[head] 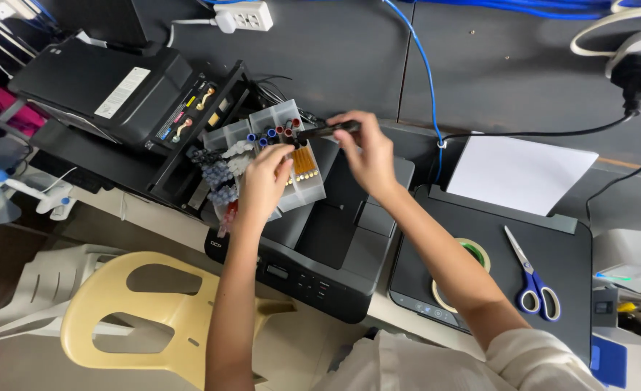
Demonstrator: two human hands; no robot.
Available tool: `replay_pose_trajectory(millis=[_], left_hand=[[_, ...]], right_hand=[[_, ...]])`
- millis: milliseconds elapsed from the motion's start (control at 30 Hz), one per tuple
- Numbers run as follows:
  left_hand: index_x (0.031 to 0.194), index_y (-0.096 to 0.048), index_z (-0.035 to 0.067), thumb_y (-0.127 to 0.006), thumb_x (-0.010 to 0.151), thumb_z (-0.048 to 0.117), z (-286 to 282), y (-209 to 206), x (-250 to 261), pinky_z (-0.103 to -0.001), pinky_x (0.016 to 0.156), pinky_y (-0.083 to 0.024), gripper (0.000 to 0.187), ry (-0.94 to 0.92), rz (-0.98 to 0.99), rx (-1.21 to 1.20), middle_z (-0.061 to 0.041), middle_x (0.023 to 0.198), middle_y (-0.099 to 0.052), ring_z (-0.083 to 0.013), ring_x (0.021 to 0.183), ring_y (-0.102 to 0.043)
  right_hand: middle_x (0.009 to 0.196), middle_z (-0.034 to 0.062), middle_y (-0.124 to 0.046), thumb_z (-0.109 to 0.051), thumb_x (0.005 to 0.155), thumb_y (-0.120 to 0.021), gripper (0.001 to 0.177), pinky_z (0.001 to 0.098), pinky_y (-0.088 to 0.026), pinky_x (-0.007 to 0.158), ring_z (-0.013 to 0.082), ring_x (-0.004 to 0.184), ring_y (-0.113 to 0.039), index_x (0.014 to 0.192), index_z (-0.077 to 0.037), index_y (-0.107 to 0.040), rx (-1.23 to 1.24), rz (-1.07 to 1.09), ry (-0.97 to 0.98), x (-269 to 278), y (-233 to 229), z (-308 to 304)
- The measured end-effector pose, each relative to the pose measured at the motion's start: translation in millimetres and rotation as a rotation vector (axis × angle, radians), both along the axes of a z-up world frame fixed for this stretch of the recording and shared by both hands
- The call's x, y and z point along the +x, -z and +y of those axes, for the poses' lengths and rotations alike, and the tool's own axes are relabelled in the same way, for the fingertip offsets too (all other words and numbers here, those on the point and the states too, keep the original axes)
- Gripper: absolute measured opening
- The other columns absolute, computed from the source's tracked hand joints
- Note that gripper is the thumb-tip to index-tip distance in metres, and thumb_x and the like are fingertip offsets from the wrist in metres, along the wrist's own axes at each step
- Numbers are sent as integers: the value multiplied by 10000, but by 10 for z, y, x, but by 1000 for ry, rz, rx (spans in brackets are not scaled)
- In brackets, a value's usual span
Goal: The person organizes various office supplies on a desk, including photo paper, copy paper, and a black plastic bag. They handle a roll of tape and a pair of scissors, placing them on a printer. The person also sorts through a container of markers and places them into a holder.
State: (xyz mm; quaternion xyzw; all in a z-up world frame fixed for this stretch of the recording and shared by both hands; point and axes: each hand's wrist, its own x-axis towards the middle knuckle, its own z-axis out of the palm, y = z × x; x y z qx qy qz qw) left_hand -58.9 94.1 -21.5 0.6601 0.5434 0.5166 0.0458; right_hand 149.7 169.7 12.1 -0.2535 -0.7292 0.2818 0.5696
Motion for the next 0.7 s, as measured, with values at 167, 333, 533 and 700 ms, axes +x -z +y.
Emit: replay_pose_trajectory(millis=[167,333,533,700], left_hand=[[1241,-678,89,-650,949,146,35,-141,85,-368,723,-585,298,-9,125,-165,-76,1249,-726,-251,794,-742],[1292,-634,58,-656,958,234,174,51,46,-456,831,-551,379,-84,251,-143,-132,1163,-722,-357,1012,-691],[1283,-620,43,-623,988,276,177,83,50,-481,894,-538,376,-98,270,-201,-161,1148,-716,-374,1072,-664],[1289,-615,19,-605,998,262,141,47,78,-492,896,-523,380,-80,244,-205,-169,1234,-681,-404,1106,-622]], right_hand=[[1164,141,-693,-12,1005,-689,259,330,-588,842,253,979,-707,1241,-13,-580,287,-250,12,-198,14,-47],[1103,143,-655,-36,990,-689,274,371,-564,861,324,984,-679,1248,-24,-597,383,-372,-28,-388,149,111],[1164,164,-661,-80,1044,-659,257,387,-558,911,349,1032,-669,1282,4,-612,447,-405,-29,-585,292,352],[915,127,-748,-243,943,-807,312,328,-632,765,233,815,-777,1030,-26,-600,58,-291,-169,-579,428,551]])
